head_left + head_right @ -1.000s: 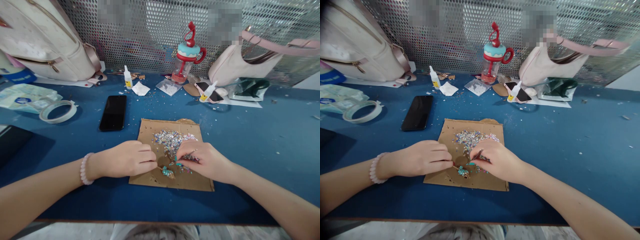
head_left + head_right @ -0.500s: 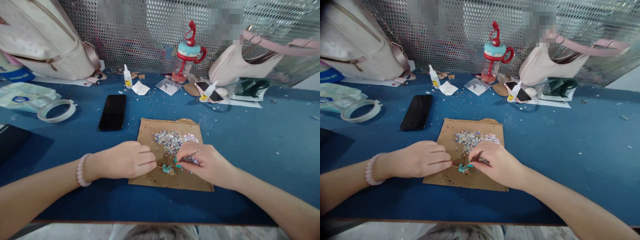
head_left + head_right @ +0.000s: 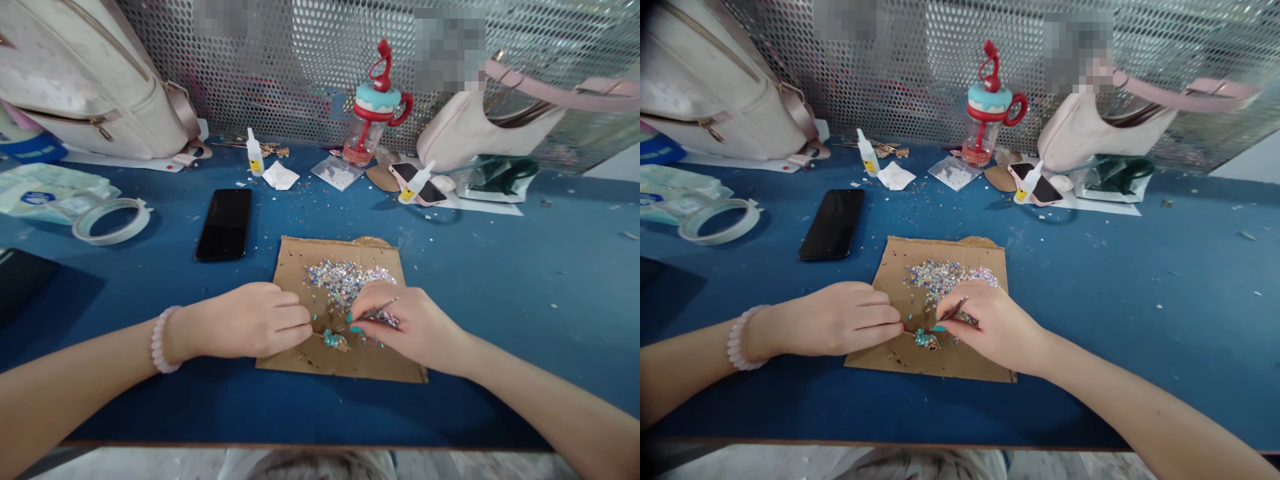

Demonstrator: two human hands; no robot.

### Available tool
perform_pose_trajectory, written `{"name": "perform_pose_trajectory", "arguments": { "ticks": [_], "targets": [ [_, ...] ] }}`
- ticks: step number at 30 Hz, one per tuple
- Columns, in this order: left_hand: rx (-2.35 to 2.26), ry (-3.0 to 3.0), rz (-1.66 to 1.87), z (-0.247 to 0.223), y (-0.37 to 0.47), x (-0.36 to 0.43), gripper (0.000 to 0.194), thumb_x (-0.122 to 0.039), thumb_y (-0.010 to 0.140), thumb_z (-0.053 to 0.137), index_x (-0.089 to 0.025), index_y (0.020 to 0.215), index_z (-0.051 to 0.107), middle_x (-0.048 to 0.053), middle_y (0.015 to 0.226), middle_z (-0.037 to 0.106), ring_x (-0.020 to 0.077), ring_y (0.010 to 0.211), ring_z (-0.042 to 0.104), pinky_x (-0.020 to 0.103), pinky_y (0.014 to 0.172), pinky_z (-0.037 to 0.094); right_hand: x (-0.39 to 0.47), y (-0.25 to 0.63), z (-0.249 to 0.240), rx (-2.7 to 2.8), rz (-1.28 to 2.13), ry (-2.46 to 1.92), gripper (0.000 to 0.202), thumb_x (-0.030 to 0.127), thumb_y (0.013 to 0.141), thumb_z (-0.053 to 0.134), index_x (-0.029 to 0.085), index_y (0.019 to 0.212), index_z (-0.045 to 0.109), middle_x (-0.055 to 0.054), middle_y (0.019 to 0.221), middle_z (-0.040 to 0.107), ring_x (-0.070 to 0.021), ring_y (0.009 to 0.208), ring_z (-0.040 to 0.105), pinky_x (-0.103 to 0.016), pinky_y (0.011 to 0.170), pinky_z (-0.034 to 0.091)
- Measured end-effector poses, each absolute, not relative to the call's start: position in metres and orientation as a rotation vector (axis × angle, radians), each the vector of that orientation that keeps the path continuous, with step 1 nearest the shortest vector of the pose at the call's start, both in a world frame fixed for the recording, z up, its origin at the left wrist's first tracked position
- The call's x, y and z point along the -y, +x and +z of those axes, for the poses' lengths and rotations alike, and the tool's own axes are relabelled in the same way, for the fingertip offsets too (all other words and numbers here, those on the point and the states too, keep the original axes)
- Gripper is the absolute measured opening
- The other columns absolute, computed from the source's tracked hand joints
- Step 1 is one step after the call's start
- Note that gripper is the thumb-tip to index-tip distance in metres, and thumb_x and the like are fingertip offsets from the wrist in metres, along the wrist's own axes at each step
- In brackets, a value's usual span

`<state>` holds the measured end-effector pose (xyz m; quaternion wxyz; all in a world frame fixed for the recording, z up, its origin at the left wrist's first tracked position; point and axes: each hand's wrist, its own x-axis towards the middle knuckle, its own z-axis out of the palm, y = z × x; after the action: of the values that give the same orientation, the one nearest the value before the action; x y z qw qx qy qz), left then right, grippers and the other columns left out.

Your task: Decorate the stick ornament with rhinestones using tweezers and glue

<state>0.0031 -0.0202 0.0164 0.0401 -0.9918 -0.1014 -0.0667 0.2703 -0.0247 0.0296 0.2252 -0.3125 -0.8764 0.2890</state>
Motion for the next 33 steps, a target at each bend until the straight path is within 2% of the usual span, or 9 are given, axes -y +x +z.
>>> {"name": "perform_pose_trajectory", "arguments": {
  "ticks": [17,33],
  "targets": [
    [0.29,-3.053,-0.25,0.0165,0.004,0.0195,0.025,-0.012,0.099,0.035,-0.016,0.106,0.059,0.003,0.093,0.066,0.0146,0.075,0.054,0.029,0.059,0.038,0.0243,0.2713,0.0258,2.473,0.797,-0.646,0.011,0.016,0.092,0.056,0.017,0.083,0.062,-0.001,0.076,0.065,-0.014,0.075,0.059,-0.03,0.075,0.047],
    [0.295,-3.048,-0.244,0.0161,0.0039,0.0188,0.027,-0.013,0.1,0.033,-0.016,0.106,0.059,0.002,0.094,0.066,0.0141,0.075,0.053,0.029,0.06,0.036,0.0245,0.272,0.0257,2.496,0.751,-0.639,0.01,0.016,0.092,0.056,0.016,0.083,0.061,-0.002,0.076,0.064,-0.0146,0.075,0.059,-0.031,0.074,0.046]
  ]
}}
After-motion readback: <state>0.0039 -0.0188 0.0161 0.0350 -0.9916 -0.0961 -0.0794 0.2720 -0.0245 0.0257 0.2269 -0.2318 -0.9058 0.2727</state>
